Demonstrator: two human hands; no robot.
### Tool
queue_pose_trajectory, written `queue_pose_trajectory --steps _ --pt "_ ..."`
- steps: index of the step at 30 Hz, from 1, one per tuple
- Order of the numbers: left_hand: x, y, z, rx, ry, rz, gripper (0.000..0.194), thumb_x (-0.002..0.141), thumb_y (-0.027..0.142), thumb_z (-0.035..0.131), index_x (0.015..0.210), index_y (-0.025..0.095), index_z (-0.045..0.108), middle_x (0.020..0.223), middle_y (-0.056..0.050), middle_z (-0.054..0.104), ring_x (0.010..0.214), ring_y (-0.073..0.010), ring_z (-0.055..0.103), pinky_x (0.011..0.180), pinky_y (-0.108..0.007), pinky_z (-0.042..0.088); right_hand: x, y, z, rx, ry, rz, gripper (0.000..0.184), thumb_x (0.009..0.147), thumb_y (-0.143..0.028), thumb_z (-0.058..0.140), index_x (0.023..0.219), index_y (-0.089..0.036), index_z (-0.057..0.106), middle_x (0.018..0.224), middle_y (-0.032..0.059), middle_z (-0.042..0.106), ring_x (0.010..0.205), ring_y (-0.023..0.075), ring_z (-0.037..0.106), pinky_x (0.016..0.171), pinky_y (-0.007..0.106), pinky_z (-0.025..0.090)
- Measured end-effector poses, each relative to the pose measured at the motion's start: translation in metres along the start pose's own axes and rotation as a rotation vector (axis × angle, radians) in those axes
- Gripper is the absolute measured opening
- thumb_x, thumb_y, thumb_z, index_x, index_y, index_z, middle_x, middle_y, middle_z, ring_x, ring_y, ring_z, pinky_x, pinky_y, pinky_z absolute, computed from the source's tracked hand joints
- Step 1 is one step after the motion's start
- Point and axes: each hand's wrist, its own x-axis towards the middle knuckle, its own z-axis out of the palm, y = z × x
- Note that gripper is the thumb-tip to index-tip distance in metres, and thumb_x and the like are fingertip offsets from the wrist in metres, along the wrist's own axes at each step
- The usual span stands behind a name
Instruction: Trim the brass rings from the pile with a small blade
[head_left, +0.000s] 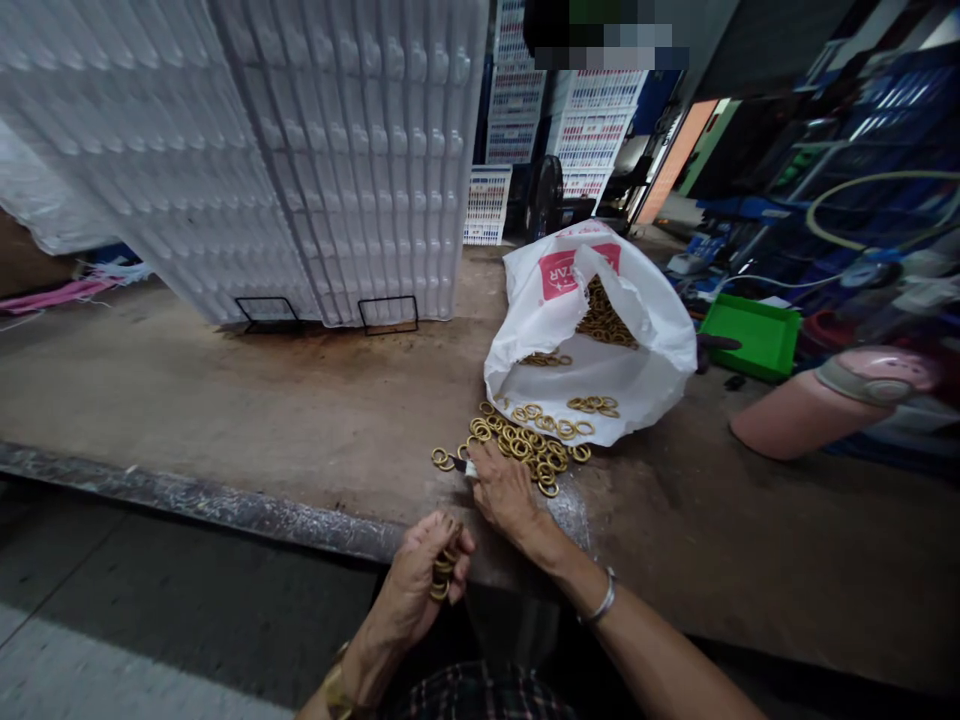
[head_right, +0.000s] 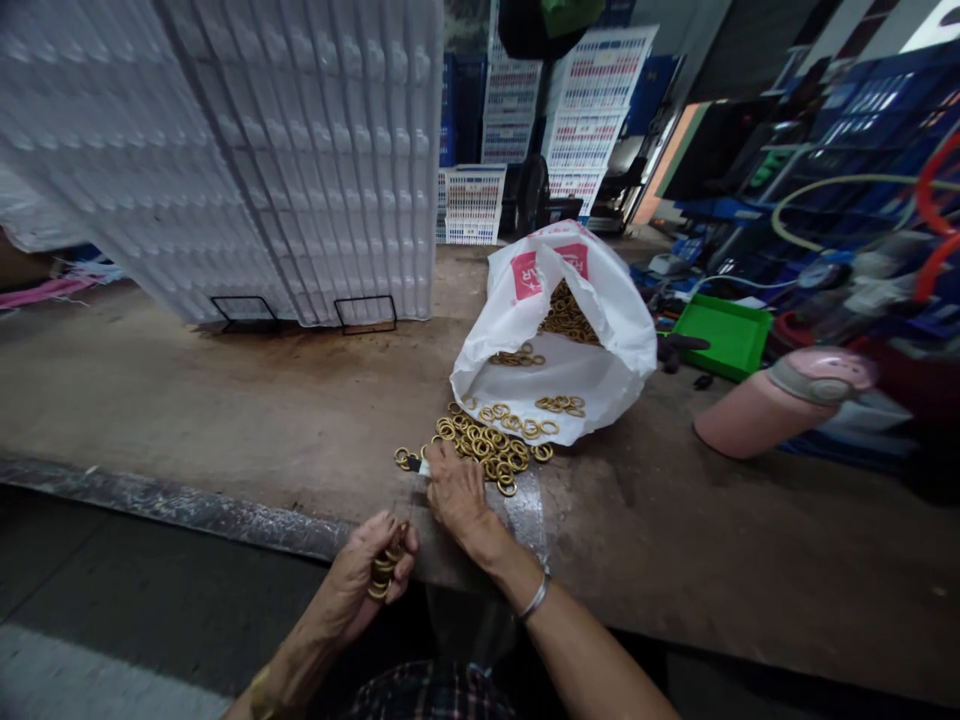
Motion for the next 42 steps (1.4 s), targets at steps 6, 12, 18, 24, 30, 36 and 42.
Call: queue_pose_trajectory --steps 6,12,18,24,30,36,42 --pt "0.002 0.004 -0.007 -0.124 0.022 0.0 0.025 0.072 0.036 0.063 0.083 0.018 0.049 0.07 0.001 0.056 0.044 -0.0053 0.044 0.035 -0.015 0.03 0.032 -0.003 -0.001 -0.121 -0.065 -0.038 0.024 0.084 -0.021 0.04 0.101 -0.021 0.056 0.104 0.0092 0.055 0.074 0.0191 0.062 0.06 0.027 0.041" --pt "0.005 0.009 -0.013 -0.232 0.043 -0.066 0.027 0.063 0.028 0.071 0.079 0.015 0.053 0.069 0.001 0.055 0.048 -0.0048 0.046 0.037 -0.014 0.028 0.036 -0.003 -0.003 -0.121 -0.072 -0.036 0.023 0.083 -0.02 0.041 0.101 -0.021 0.055 0.101 0.0078 0.056 0.074 0.0184 0.061 0.061 0.027 0.041" --pt "0.01 0.009 -0.014 -0.204 0.13 0.023 0.028 0.058 0.026 0.072 0.072 0.015 0.05 0.079 -0.001 0.058 0.05 -0.004 0.046 0.037 -0.014 0.028 0.018 0.005 0.006 0.187 0.095 -0.05 0.02 0.08 -0.018 0.043 0.094 -0.021 0.058 0.093 0.0048 0.058 0.08 0.0155 0.056 0.069 0.025 0.039" --pt "0.018 0.0 -0.005 0.093 0.246 0.101 0.041 0.068 0.049 0.063 0.093 0.019 0.05 0.062 0.006 0.049 0.041 -0.0037 0.038 0.035 -0.014 0.026 -0.008 -0.002 0.003 0.846 0.186 0.052 0.014 0.078 -0.026 0.045 0.074 -0.019 0.056 0.071 -0.0001 0.057 0.068 0.0135 0.052 0.064 0.023 0.04" --pt "0.021 -0.003 0.005 0.344 0.271 0.139 0.049 0.07 0.057 0.056 0.095 0.015 0.054 0.046 0.009 0.039 0.038 -0.0053 0.033 0.038 -0.016 0.029 -0.023 -0.01 0.002 1.04 0.162 0.142 0.016 0.074 -0.034 0.048 0.07 -0.02 0.054 0.067 -0.0025 0.055 0.065 0.0127 0.049 0.062 0.022 0.039" --pt "0.024 -0.005 0.002 0.529 0.322 0.255 0.032 0.077 0.047 0.052 0.078 0.015 0.058 0.049 0.006 0.042 0.041 -0.0068 0.037 0.042 -0.019 0.032 -0.031 -0.006 0.003 1.075 0.043 0.112 0.017 0.075 -0.034 0.047 0.067 -0.02 0.052 0.059 -0.0043 0.049 0.058 0.011 0.045 0.056 0.021 0.036" --pt "0.023 -0.01 -0.007 0.939 0.313 0.634 0.017 0.078 0.025 0.048 0.078 0.017 0.064 0.074 -0.004 0.061 0.069 -0.0151 0.054 0.068 -0.027 0.042 -0.033 -0.002 0.005 0.961 0.005 0.083 0.022 0.076 -0.038 0.046 0.067 -0.019 0.052 0.062 -0.0035 0.049 0.06 0.0111 0.044 0.055 0.021 0.034"
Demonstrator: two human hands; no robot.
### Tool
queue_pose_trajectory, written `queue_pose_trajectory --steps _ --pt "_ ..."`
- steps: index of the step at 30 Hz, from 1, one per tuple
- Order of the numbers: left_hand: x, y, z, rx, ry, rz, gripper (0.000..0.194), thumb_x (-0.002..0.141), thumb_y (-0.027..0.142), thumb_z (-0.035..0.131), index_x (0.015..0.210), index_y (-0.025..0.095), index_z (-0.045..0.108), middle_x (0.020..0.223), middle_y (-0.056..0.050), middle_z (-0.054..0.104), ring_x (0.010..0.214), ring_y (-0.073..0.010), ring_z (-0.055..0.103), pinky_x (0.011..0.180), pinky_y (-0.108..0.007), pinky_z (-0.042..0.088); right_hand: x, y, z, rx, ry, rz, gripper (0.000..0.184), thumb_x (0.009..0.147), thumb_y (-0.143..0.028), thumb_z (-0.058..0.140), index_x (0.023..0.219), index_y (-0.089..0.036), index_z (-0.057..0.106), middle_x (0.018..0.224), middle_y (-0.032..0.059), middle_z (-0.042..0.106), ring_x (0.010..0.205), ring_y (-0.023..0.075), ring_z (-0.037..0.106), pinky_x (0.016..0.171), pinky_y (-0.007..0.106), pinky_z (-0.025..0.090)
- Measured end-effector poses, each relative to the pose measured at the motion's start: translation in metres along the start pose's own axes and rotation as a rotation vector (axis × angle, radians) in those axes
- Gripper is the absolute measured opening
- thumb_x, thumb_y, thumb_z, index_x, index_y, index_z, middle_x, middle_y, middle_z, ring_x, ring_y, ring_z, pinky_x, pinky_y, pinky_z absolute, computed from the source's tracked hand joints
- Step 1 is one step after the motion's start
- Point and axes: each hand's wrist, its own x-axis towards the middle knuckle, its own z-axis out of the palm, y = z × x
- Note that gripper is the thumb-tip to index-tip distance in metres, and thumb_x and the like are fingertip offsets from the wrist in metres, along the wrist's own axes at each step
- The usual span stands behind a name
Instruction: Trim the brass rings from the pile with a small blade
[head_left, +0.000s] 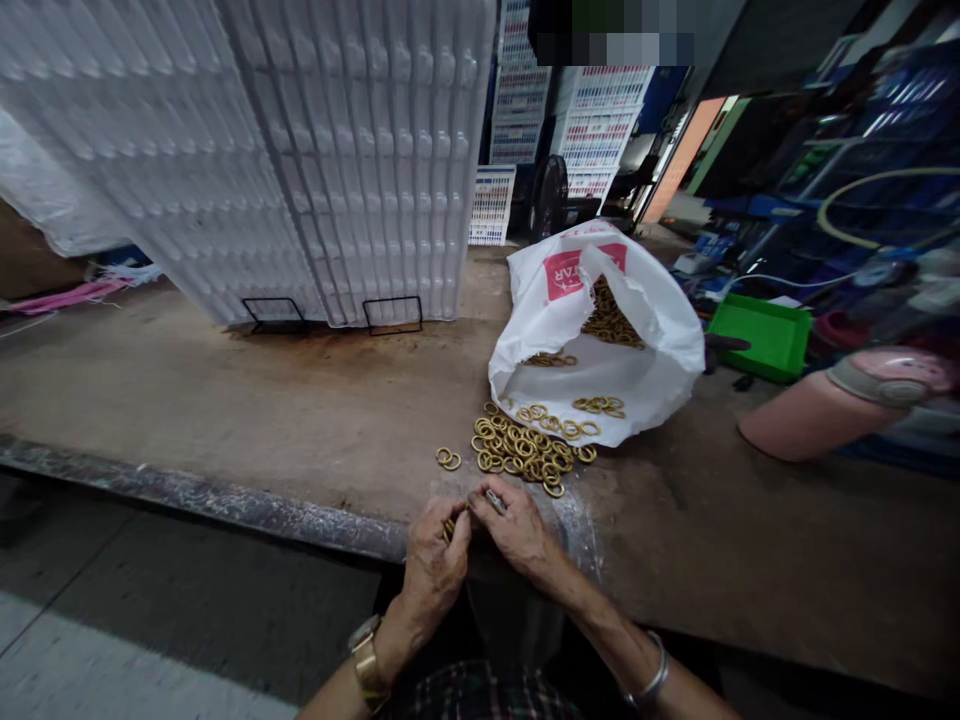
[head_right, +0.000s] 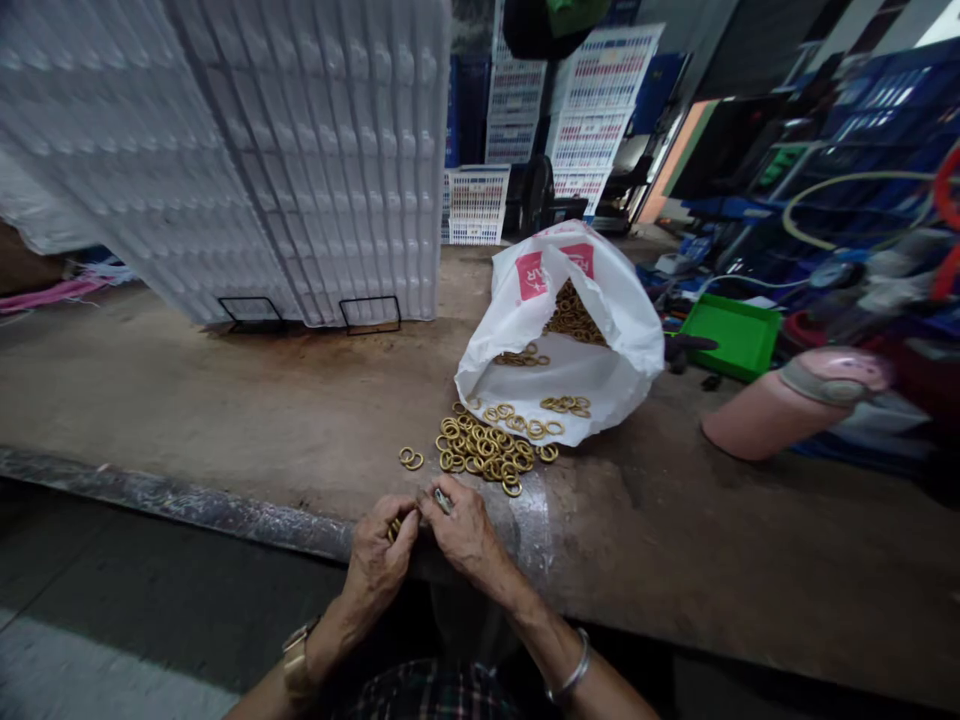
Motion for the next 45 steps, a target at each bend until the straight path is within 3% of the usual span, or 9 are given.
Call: queue_pose_trajectory --steps 3,8,11,17,26,29,35,45 --pt "0.0 0.003 -0.001 -0.025 -0.039 -0.028 0.019 0.079 0.026 0.047 0.08 0.016 0.063 0.074 -0.004 0.061 0.069 -0.0146 0.053 0.067 -0.027 0.041 0.0 0.003 0.002 -0.012 0.002 0.036 0.022 0.077 -0.036 0.044 0.063 -0.019 0.049 0.057 -0.005 0.043 0.057 0.0102 0.04 0.052 0.021 0.031" --pt "0.001 0.013 -0.005 -0.383 -0.235 -0.424 0.028 0.078 0.042 0.049 0.084 0.016 0.057 0.055 0.005 0.046 0.044 -0.0074 0.039 0.042 -0.019 0.032 -0.003 -0.002 0.003 0.007 0.006 0.06 0.019 0.077 -0.033 0.045 0.065 -0.019 0.05 0.058 -0.0047 0.045 0.056 0.0099 0.041 0.052 0.02 0.031" --pt "0.0 0.014 -0.006 -0.576 -0.271 -0.543 0.029 0.075 0.046 0.054 0.08 0.017 0.052 0.06 0.005 0.047 0.042 -0.0048 0.037 0.037 -0.016 0.027 -0.004 -0.003 0.003 0.042 -0.013 0.063 0.02 0.077 -0.033 0.044 0.065 -0.019 0.05 0.058 -0.0042 0.047 0.057 0.01 0.043 0.052 0.02 0.033" --pt "-0.001 0.012 -0.007 -0.741 -0.291 -0.563 0.025 0.077 0.041 0.055 0.075 0.017 0.047 0.063 0.005 0.047 0.043 -0.003 0.037 0.037 -0.014 0.027 -0.002 0.002 0.006 0.119 -0.016 0.059 0.023 0.079 -0.033 0.041 0.065 -0.018 0.051 0.057 -0.0029 0.051 0.056 0.0104 0.047 0.055 0.021 0.037" --pt "-0.005 0.009 -0.009 -0.817 -0.273 -0.56 0.028 0.076 0.043 0.056 0.074 0.017 0.046 0.06 0.005 0.047 0.042 -0.003 0.036 0.037 -0.015 0.027 0.0 0.008 0.008 0.079 0.003 0.02 0.023 0.081 -0.031 0.038 0.071 -0.018 0.053 0.057 -0.0017 0.054 0.055 0.0121 0.051 0.055 0.023 0.038" --pt "-0.004 0.007 -0.009 -0.784 -0.246 -0.547 0.029 0.077 0.045 0.055 0.074 0.018 0.045 0.058 0.006 0.046 0.042 -0.0036 0.036 0.037 -0.015 0.027 -0.003 0.012 0.007 -0.089 0.033 -0.031 0.018 0.079 -0.024 0.038 0.078 -0.019 0.055 0.061 -0.0007 0.055 0.057 0.0132 0.051 0.055 0.023 0.036" --pt "-0.003 0.008 -0.011 -0.571 -0.214 -0.479 0.034 0.077 0.051 0.051 0.075 0.017 0.047 0.051 0.007 0.044 0.04 -0.0049 0.035 0.038 -0.016 0.03 -0.011 0.016 0.009 -0.498 -0.094 -0.192 0.022 0.065 -0.008 0.038 0.076 -0.019 0.054 0.066 0.0018 0.059 0.058 0.0129 0.048 0.055 0.024 0.028" --pt "-0.002 0.008 -0.009 -0.41 -0.167 -0.442 0.036 0.075 0.053 0.049 0.068 0.018 0.046 0.047 0.007 0.041 0.039 -0.0059 0.035 0.038 -0.017 0.031 -0.009 0.006 0.01 -0.718 -0.203 -0.071 0.029 0.067 -0.008 0.039 0.09 -0.016 0.054 0.069 0.0053 0.063 0.057 0.0147 0.051 0.052 0.026 0.023"
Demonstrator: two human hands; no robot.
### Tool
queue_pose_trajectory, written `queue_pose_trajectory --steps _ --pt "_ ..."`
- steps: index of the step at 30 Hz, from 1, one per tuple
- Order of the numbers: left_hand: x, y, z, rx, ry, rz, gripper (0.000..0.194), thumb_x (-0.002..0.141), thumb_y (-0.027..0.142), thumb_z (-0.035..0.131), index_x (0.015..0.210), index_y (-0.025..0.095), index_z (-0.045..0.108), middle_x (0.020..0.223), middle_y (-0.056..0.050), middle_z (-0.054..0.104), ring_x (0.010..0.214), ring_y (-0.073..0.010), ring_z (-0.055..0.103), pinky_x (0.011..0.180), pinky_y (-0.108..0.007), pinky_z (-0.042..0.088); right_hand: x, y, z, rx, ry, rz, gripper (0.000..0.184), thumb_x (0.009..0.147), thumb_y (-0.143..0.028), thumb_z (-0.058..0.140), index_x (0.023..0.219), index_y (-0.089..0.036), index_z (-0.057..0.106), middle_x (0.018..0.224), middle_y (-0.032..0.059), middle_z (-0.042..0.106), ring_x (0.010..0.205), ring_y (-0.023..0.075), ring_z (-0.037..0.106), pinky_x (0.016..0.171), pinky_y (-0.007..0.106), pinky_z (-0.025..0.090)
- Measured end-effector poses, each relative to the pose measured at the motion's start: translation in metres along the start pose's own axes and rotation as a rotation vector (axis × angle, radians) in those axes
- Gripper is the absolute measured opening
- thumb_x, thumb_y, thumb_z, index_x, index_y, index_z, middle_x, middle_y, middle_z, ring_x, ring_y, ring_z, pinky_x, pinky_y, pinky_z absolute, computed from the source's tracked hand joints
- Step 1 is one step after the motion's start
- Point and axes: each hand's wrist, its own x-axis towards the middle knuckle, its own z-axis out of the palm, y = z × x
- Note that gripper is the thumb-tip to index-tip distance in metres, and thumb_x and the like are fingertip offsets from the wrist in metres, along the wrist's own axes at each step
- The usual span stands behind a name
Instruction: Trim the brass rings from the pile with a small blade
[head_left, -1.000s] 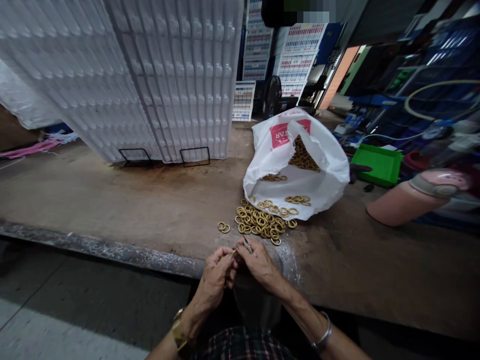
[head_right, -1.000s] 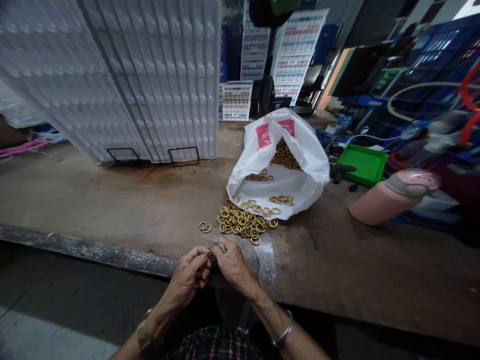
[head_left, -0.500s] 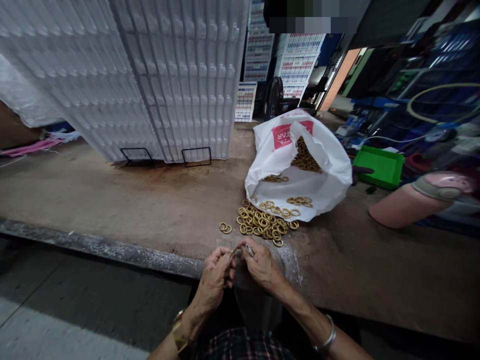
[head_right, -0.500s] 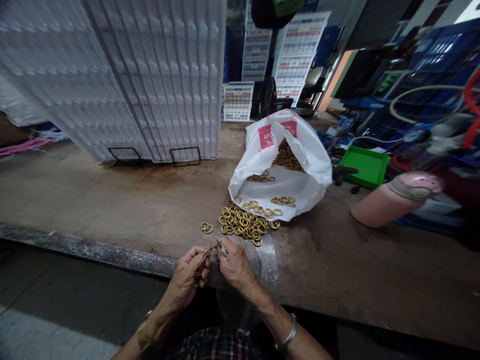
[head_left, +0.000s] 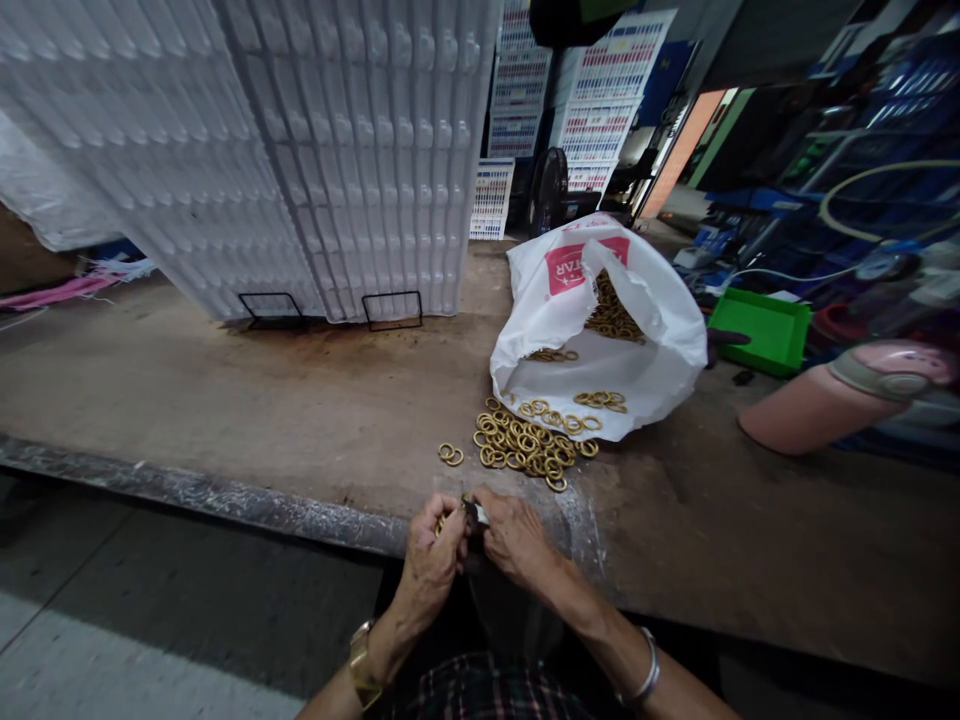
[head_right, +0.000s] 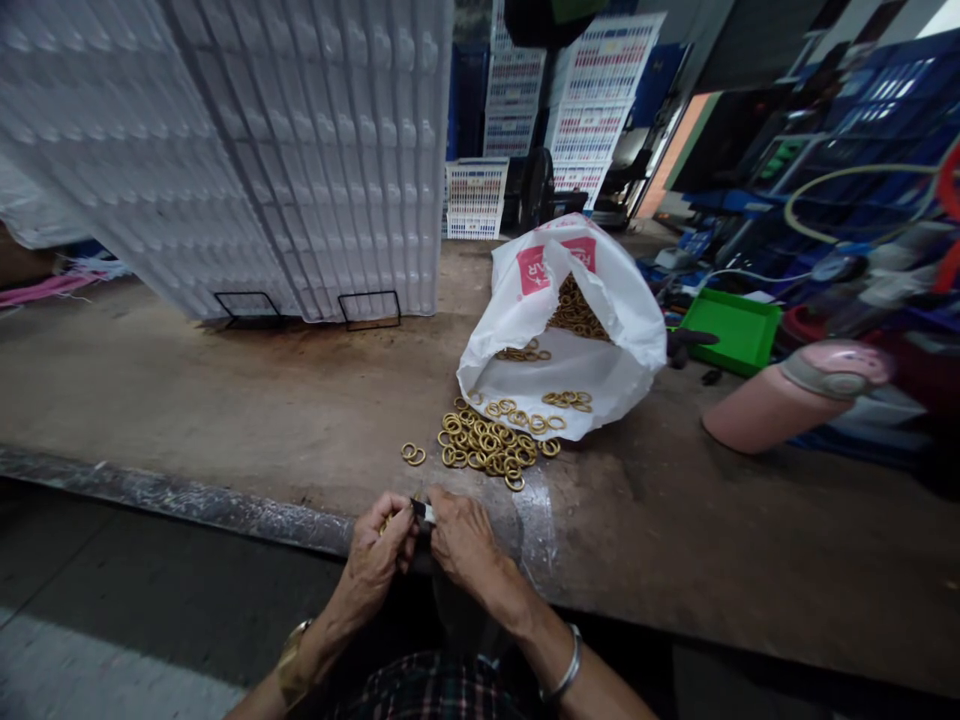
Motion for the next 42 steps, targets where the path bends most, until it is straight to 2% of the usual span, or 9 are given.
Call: queue_pose_trajectory --steps 3,7,10,13,16,21,27,33,42 --pt "-0.01 0.006 -0.003 -0.009 -0.032 -0.006 0.035 0.077 0.051 0.049 0.068 0.018 0.047 0.047 0.006 0.041 0.038 -0.0056 0.035 0.038 -0.016 0.03 0.004 0.003 -0.003 -0.033 0.012 0.017 0.027 0.07 -0.008 0.038 0.091 -0.015 0.055 0.07 0.0069 0.063 0.058 0.0151 0.052 0.051 0.027 0.023" --pt "-0.033 0.022 -0.006 -0.05 -0.213 0.036 0.032 0.078 0.046 0.052 0.068 0.016 0.05 0.052 0.003 0.048 0.041 -0.0052 0.04 0.041 -0.016 0.032 0.011 0.017 -0.006 -0.061 0.055 0.058 0.025 0.071 -0.008 0.039 0.09 -0.015 0.054 0.066 0.0059 0.061 0.055 0.0142 0.049 0.051 0.026 0.023" --pt "-0.04 0.024 -0.006 -0.178 -0.283 -0.02 0.03 0.078 0.045 0.054 0.071 0.016 0.051 0.056 0.003 0.05 0.041 -0.0043 0.04 0.039 -0.016 0.031 0.013 0.028 -0.003 -0.028 0.119 0.061 0.023 0.069 -0.009 0.04 0.086 -0.016 0.054 0.062 0.0031 0.056 0.052 0.0136 0.046 0.05 0.026 0.023" --pt "-0.037 0.016 -0.006 -0.288 -0.276 -0.067 0.026 0.08 0.042 0.053 0.073 0.017 0.049 0.059 0.004 0.05 0.04 -0.0033 0.038 0.037 -0.015 0.029 0.009 0.03 0.0 0.128 0.204 0.03 0.016 0.075 -0.014 0.039 0.079 -0.018 0.054 0.059 0.0002 0.052 0.052 0.0128 0.044 0.051 0.025 0.026" --pt "-0.032 0.01 -0.006 -0.296 -0.258 -0.057 0.023 0.081 0.039 0.053 0.075 0.017 0.048 0.062 0.004 0.05 0.04 -0.0031 0.037 0.038 -0.015 0.03 -0.001 0.022 -0.003 0.407 0.25 0.03 0.024 0.084 -0.029 0.035 0.072 -0.019 0.053 0.059 -0.0017 0.05 0.054 0.0125 0.045 0.053 0.023 0.033" --pt "-0.031 0.013 -0.003 -0.113 -0.217 -0.052 0.028 0.082 0.044 0.049 0.073 0.017 0.047 0.049 0.006 0.042 0.039 -0.0041 0.035 0.039 -0.016 0.029 -0.02 0.004 -0.015 0.74 0.179 0.01 0.034 0.087 -0.045 0.036 0.086 -0.019 0.058 0.064 -0.0028 0.055 0.061 0.0116 0.051 0.056 0.022 0.039" --pt "-0.03 0.018 0.003 -0.008 -0.197 -0.01 0.032 0.08 0.047 0.049 0.071 0.017 0.045 0.049 0.006 0.041 0.041 -0.0053 0.036 0.041 -0.017 0.031 -0.026 -0.001 -0.013 0.819 0.12 -0.074 0.035 0.086 -0.045 0.038 0.076 -0.017 0.056 0.062 -0.0018 0.054 0.06 0.0107 0.049 0.057 0.022 0.037" --pt "-0.029 0.01 0.004 -0.124 -0.262 -0.046 0.03 0.081 0.045 0.05 0.073 0.017 0.046 0.051 0.006 0.042 0.039 -0.0041 0.035 0.039 -0.016 0.03 -0.025 0.002 -0.016 0.896 0.173 -0.052 0.036 0.085 -0.043 0.038 0.061 -0.018 0.047 0.054 -0.0038 0.045 0.052 0.0093 0.042 0.051 0.021 0.034" --pt "-0.028 0.01 0.007 -0.221 -0.296 -0.067 0.026 0.081 0.041 0.052 0.073 0.017 0.047 0.053 0.006 0.045 0.039 -0.0039 0.035 0.038 -0.015 0.028 -0.03 0.004 -0.019 0.864 0.176 -0.011 0.036 0.084 -0.043 0.038 0.061 -0.019 0.048 0.054 -0.0033 0.046 0.052 0.0097 0.042 0.05 0.021 0.033"
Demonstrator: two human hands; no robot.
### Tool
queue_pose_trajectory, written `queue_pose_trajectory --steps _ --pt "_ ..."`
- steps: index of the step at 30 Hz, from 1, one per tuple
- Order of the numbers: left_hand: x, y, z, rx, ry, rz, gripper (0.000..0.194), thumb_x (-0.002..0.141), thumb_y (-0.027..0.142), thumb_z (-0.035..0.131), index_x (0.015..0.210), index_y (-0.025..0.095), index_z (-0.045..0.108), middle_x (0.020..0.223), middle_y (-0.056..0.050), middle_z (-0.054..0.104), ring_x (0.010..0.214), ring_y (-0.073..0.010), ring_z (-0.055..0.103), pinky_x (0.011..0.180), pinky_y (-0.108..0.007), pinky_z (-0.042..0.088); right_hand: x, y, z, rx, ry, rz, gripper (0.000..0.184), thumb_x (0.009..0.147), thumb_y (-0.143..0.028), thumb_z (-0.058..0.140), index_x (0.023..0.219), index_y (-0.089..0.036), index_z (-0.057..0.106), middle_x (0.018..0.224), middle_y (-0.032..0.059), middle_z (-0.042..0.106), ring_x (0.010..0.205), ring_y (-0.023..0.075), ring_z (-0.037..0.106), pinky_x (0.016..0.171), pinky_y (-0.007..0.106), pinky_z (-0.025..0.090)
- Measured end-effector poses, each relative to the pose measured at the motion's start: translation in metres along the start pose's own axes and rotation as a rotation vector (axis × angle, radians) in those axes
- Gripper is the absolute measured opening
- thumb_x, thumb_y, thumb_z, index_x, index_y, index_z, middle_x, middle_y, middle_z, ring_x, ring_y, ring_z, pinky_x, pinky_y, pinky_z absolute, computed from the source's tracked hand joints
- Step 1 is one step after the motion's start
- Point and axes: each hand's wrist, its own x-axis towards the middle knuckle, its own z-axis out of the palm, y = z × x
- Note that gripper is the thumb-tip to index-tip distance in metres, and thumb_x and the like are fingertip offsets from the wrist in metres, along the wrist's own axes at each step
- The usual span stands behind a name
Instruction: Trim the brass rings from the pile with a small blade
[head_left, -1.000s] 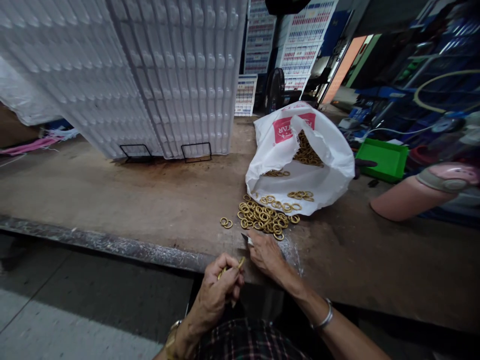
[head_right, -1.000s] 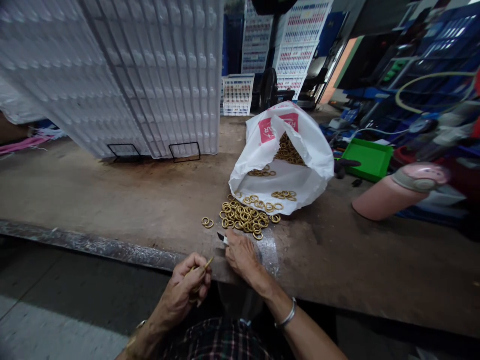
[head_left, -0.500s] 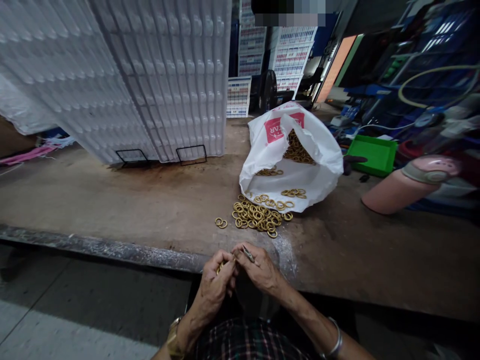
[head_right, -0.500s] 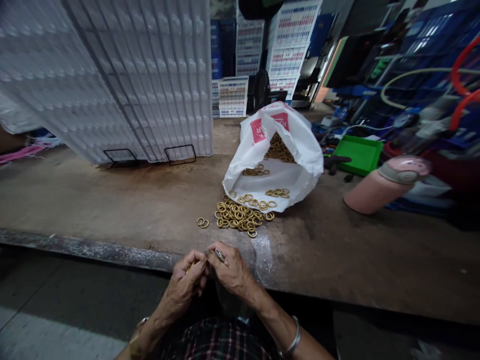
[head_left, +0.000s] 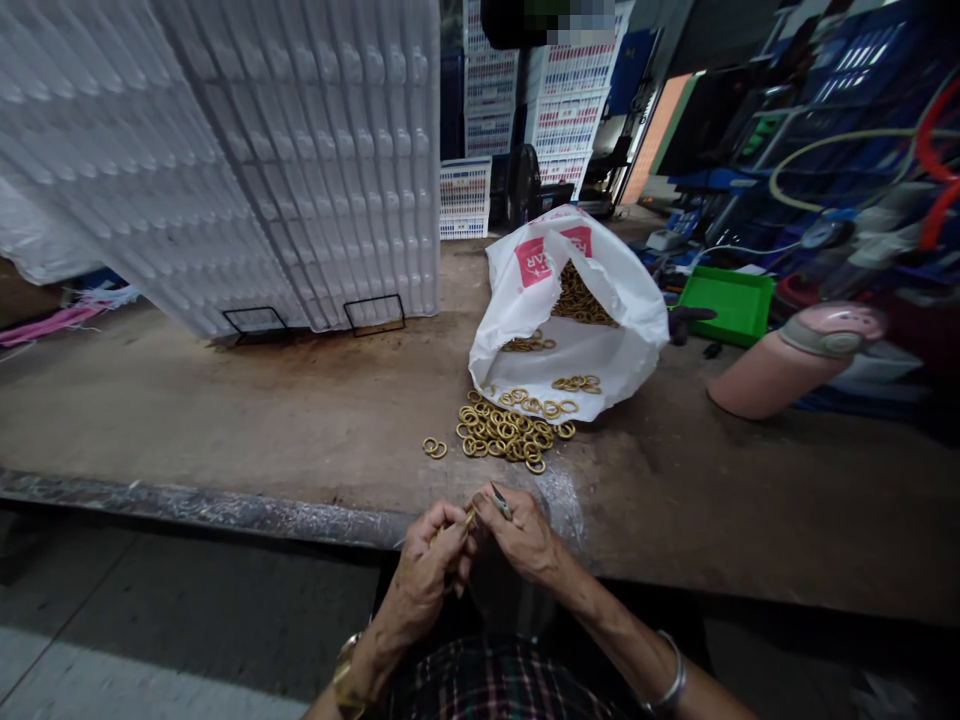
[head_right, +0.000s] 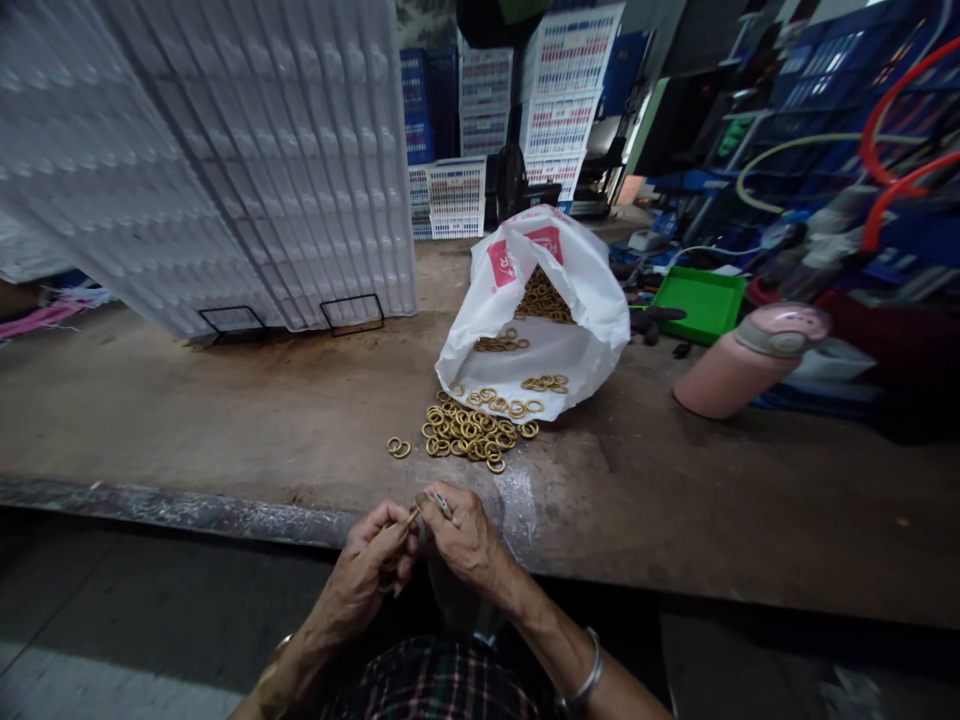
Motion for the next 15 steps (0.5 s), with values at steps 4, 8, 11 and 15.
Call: queue_pose_trajectory --steps 4,8,11,15 --pt "0.0001 0.0012 -0.0002 0.048 -0.002 0.026 0.028 0.081 0.043 0.051 0.074 0.017 0.049 0.048 0.006 0.042 0.039 -0.0043 0.033 0.039 -0.016 0.027 -0.0024 -0.0017 -0.0018 -0.027 -0.023 -0.054 0.035 0.086 -0.042 0.037 0.073 -0.018 0.057 0.06 -0.0019 0.055 0.057 0.0102 0.049 0.054 0.021 0.037" --pt "0.0001 -0.0001 -0.0009 0.071 0.006 0.034 0.028 0.081 0.045 0.051 0.074 0.018 0.05 0.048 0.006 0.042 0.039 -0.0046 0.033 0.04 -0.016 0.027 -0.0031 -0.0019 -0.0023 -0.062 -0.018 -0.08 0.032 0.086 -0.041 0.039 0.081 -0.017 0.061 0.064 -0.0007 0.059 0.061 0.0111 0.053 0.057 0.021 0.04" --pt "0.0 -0.0013 -0.0016 0.077 0.013 0.037 0.027 0.081 0.044 0.051 0.076 0.017 0.05 0.049 0.006 0.043 0.039 -0.0046 0.034 0.041 -0.016 0.028 -0.003 0.0008 -0.0007 -0.093 -0.004 -0.068 0.028 0.084 -0.04 0.044 0.085 -0.018 0.061 0.07 0.0005 0.062 0.067 0.0123 0.056 0.061 0.022 0.042" --pt "-0.0006 -0.0014 -0.0025 0.091 0.01 0.047 0.026 0.082 0.043 0.051 0.078 0.017 0.05 0.049 0.007 0.042 0.039 -0.0044 0.033 0.041 -0.016 0.028 -0.003 0.0054 0.0013 -0.123 -0.005 -0.044 0.03 0.082 -0.044 0.048 0.089 -0.018 0.062 0.07 0.0001 0.063 0.067 0.0123 0.056 0.061 0.021 0.042"
